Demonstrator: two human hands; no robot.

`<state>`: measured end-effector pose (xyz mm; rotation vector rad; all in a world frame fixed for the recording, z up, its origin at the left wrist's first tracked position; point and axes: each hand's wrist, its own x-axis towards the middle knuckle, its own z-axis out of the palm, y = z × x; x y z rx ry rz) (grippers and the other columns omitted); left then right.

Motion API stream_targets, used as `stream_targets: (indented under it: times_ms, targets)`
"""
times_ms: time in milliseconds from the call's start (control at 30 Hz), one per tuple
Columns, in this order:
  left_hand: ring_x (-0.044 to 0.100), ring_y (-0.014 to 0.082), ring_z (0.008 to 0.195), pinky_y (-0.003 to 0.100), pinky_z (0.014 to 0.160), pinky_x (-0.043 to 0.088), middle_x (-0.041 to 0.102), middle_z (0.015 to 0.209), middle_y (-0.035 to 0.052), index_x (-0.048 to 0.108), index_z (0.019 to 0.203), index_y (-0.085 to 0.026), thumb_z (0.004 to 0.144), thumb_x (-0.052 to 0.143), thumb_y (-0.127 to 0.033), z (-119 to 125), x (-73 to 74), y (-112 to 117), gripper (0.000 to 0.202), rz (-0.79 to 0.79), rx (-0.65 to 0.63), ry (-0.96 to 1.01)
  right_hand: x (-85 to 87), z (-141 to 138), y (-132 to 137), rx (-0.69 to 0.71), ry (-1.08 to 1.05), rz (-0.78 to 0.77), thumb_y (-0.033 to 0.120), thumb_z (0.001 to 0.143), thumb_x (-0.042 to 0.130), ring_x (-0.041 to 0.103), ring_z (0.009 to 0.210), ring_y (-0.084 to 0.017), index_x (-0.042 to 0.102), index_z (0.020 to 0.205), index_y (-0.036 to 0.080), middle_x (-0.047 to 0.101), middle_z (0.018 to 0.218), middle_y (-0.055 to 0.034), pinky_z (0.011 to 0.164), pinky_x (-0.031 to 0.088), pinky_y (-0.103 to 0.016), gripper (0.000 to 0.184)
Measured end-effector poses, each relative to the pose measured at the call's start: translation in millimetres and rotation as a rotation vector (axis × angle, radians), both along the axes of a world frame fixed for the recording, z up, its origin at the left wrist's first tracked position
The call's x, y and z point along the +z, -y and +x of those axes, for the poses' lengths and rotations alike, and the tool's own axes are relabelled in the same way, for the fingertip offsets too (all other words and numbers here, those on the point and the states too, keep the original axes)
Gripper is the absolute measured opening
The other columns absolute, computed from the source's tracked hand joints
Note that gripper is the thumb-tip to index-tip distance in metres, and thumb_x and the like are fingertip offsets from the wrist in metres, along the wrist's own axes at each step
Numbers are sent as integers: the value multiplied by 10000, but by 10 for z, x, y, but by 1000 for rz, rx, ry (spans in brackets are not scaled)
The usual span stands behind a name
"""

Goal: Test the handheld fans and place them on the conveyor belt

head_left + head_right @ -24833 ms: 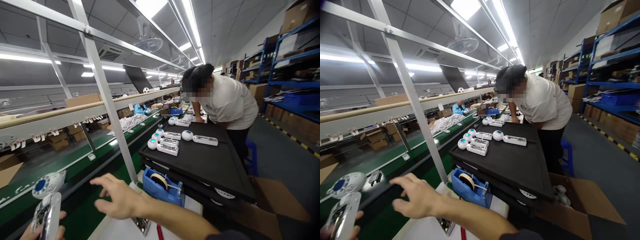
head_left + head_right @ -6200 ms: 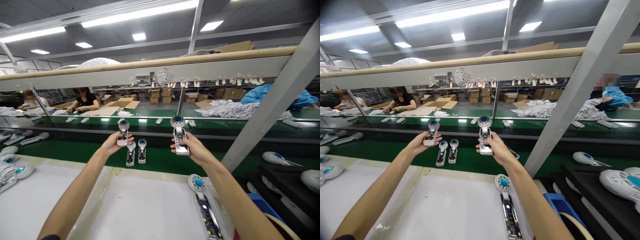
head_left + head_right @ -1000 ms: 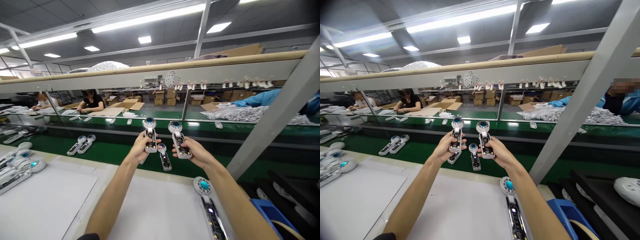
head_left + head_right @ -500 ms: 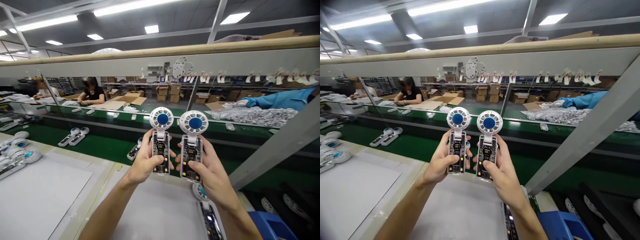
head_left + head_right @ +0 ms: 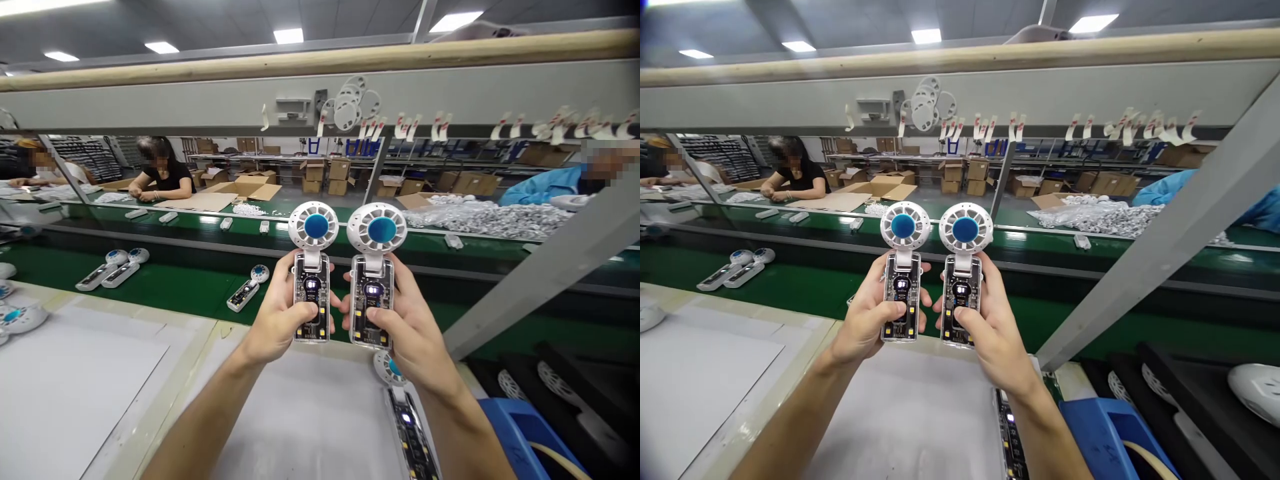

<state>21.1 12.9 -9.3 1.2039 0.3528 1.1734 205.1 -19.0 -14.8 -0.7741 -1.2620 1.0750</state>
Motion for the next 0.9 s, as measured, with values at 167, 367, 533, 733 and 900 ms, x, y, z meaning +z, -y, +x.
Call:
stream_targets:
  times_ms: [167, 367, 533, 733, 900]
  targets:
    - [725, 208, 693, 323, 565, 570, 655, 1251, 132, 340, 1341, -262, 733, 722, -181, -10, 38, -8, 722, -87, -21, -5, 29, -4, -10, 17, -41, -41, 180, 856, 599, 711, 792, -179, 304, 1492, 377, 637, 1243, -42, 669, 633, -352, 729]
    - [743, 241, 805, 329, 597, 586, 650, 1266, 102, 377, 1297, -272, 671, 747, -139, -19, 34, -27, 739, -59, 15, 17, 113, 11, 16, -6, -38, -88, 135, 730, 643, 707, 923, -218, 312, 1481, 350, 619, 1257, -62, 627, 619, -314, 849]
    - [738, 212, 736, 302, 538, 566, 617, 1317, 121, 368, 1310, -263, 756, 702, -156, -11, 3, -21, 656, -56, 10, 40, 83, 15, 6, -14, -45, -49, 177, 825, 619, 715, 863, -201, 356, 1464, 358, 621, 1232, -65, 580, 605, -299, 714]
    - [716, 194, 642, 344, 564, 580, 677, 1154, 78, 364, 1315, -262, 776, 684, -150, -1, -22, -33, 637, -43, -4, 50, 68, 27, -9, 1, -52, -25, 147, 838, 599, 716, 792, -178, 363, 1455, 355, 635, 1211, -58, 587, 613, -308, 693]
    - [722, 193, 668, 332, 560, 579, 663, 1231, 87, 381, 1294, -272, 761, 693, -159, 7, -34, -41, 627, -35, 7, 73, 42, 35, -30, -25, -71, -15, 148, 836, 620, 716, 861, -197, 377, 1456, 333, 631, 1222, -66, 610, 629, -313, 690]
